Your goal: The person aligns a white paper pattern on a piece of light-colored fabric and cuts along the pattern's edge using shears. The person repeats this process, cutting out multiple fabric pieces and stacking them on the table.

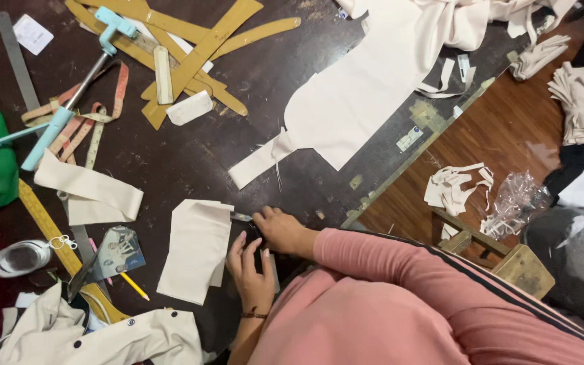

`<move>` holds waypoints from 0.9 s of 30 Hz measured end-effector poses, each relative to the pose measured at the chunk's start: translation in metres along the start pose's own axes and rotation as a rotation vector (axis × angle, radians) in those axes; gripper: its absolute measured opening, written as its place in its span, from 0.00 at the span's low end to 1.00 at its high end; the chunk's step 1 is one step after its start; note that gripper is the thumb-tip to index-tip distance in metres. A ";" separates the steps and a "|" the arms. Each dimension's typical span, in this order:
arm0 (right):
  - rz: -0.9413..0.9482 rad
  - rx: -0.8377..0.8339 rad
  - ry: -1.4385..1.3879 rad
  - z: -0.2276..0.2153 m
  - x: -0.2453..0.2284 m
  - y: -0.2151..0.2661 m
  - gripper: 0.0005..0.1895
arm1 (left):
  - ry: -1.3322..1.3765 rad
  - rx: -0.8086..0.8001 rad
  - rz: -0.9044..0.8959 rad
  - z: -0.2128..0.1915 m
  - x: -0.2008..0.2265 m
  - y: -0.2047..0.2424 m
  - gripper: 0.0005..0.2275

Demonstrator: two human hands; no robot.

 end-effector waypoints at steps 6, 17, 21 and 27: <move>-0.097 0.171 -0.145 -0.080 0.042 0.008 0.12 | 0.012 0.081 -0.026 -0.002 0.001 -0.022 0.08; -0.271 0.149 -0.311 -0.099 0.226 0.041 0.11 | 1.019 -0.189 -1.246 0.282 -0.014 -0.012 0.25; -0.496 0.268 -0.411 -0.237 0.203 0.075 0.25 | 0.829 0.244 -1.143 0.301 -0.025 -0.042 0.14; -0.098 0.231 0.330 -0.307 0.434 0.058 0.26 | 0.623 0.830 -0.956 0.171 0.071 -0.089 0.12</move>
Point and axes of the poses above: each hand's wrist, its own y-axis away from the middle knuckle, its own z-axis out of the palm, x = y × z, the point moved 10 cm from there along -y, towards the middle knuckle, and after that the axes turned 1 degree about y, right-handed, at the moved point
